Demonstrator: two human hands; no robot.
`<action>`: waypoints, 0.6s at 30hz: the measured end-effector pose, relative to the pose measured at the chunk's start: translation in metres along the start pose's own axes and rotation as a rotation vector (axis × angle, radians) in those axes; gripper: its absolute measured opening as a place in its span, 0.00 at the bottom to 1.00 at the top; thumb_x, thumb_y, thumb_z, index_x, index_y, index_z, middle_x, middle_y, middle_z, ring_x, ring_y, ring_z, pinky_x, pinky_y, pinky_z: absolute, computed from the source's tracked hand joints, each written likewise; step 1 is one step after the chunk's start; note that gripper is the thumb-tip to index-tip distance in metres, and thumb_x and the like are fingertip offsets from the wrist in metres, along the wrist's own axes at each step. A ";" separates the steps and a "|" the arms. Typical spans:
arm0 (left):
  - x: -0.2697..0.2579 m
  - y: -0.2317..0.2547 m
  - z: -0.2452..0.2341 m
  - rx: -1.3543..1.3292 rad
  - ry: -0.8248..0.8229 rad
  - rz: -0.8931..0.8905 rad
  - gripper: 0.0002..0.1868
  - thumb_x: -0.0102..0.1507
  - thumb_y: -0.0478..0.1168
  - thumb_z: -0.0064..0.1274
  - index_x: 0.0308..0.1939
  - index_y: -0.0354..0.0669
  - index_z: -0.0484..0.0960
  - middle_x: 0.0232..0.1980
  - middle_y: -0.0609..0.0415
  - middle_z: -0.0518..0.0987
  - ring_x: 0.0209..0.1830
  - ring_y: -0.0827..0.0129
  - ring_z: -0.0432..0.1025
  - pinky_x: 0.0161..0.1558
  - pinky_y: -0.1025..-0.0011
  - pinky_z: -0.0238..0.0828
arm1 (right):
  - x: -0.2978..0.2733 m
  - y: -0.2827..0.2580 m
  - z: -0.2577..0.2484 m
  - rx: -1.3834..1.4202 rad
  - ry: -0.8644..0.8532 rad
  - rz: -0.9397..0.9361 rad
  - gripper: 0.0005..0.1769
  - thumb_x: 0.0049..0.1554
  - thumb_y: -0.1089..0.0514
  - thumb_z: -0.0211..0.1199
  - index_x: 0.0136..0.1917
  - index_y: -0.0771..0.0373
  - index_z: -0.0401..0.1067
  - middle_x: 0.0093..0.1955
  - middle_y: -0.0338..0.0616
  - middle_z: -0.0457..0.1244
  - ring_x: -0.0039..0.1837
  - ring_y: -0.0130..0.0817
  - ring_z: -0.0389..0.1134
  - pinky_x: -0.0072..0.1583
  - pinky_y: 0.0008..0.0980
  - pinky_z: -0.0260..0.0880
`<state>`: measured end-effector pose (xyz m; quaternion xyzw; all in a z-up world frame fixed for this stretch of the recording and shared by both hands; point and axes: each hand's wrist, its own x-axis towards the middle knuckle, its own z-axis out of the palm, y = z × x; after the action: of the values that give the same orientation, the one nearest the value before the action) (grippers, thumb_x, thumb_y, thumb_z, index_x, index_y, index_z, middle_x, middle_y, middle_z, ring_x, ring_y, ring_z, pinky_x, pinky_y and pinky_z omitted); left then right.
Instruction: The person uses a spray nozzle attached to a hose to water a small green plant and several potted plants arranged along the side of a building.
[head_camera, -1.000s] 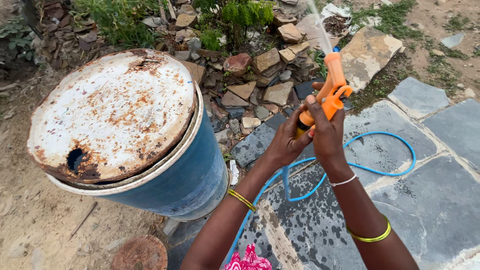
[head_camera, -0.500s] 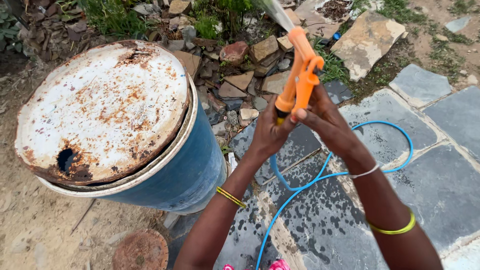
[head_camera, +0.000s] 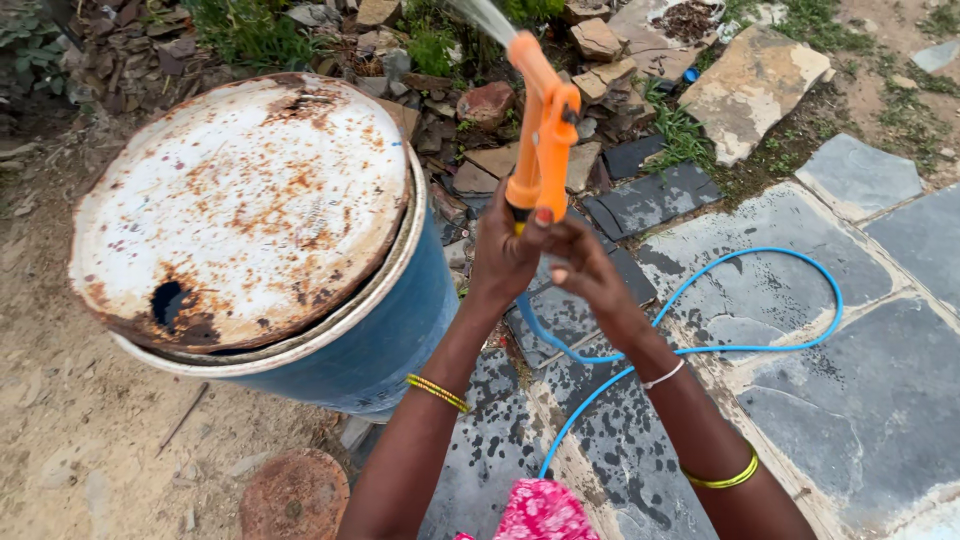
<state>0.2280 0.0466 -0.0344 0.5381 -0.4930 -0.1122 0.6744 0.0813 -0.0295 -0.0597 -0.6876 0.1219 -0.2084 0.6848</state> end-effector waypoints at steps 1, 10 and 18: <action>-0.006 -0.003 -0.003 0.000 0.002 0.003 0.44 0.64 0.78 0.44 0.57 0.39 0.73 0.43 0.56 0.81 0.43 0.71 0.77 0.45 0.69 0.76 | 0.001 -0.006 0.002 0.066 0.029 -0.127 0.49 0.56 0.44 0.65 0.81 0.61 0.47 0.75 0.53 0.55 0.76 0.43 0.58 0.76 0.41 0.60; -0.055 -0.016 -0.022 -0.125 -0.386 -0.105 0.46 0.61 0.76 0.48 0.60 0.36 0.74 0.44 0.55 0.80 0.41 0.71 0.75 0.41 0.68 0.74 | -0.003 -0.063 0.070 0.180 0.266 -0.350 0.34 0.61 0.53 0.62 0.75 0.68 0.56 0.60 0.48 0.66 0.68 0.38 0.69 0.71 0.38 0.67; -0.104 0.005 -0.103 -0.336 -0.467 -0.091 0.44 0.64 0.70 0.57 0.65 0.35 0.71 0.56 0.56 0.78 0.56 0.74 0.70 0.60 0.70 0.70 | -0.023 -0.064 0.184 0.229 0.435 -0.413 0.23 0.64 0.59 0.60 0.69 0.69 0.61 0.49 0.39 0.62 0.53 0.29 0.68 0.59 0.32 0.71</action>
<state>0.2560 0.1831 -0.0799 0.4000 -0.5849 -0.3432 0.6165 0.1367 0.1472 0.0060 -0.5558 0.0989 -0.4974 0.6587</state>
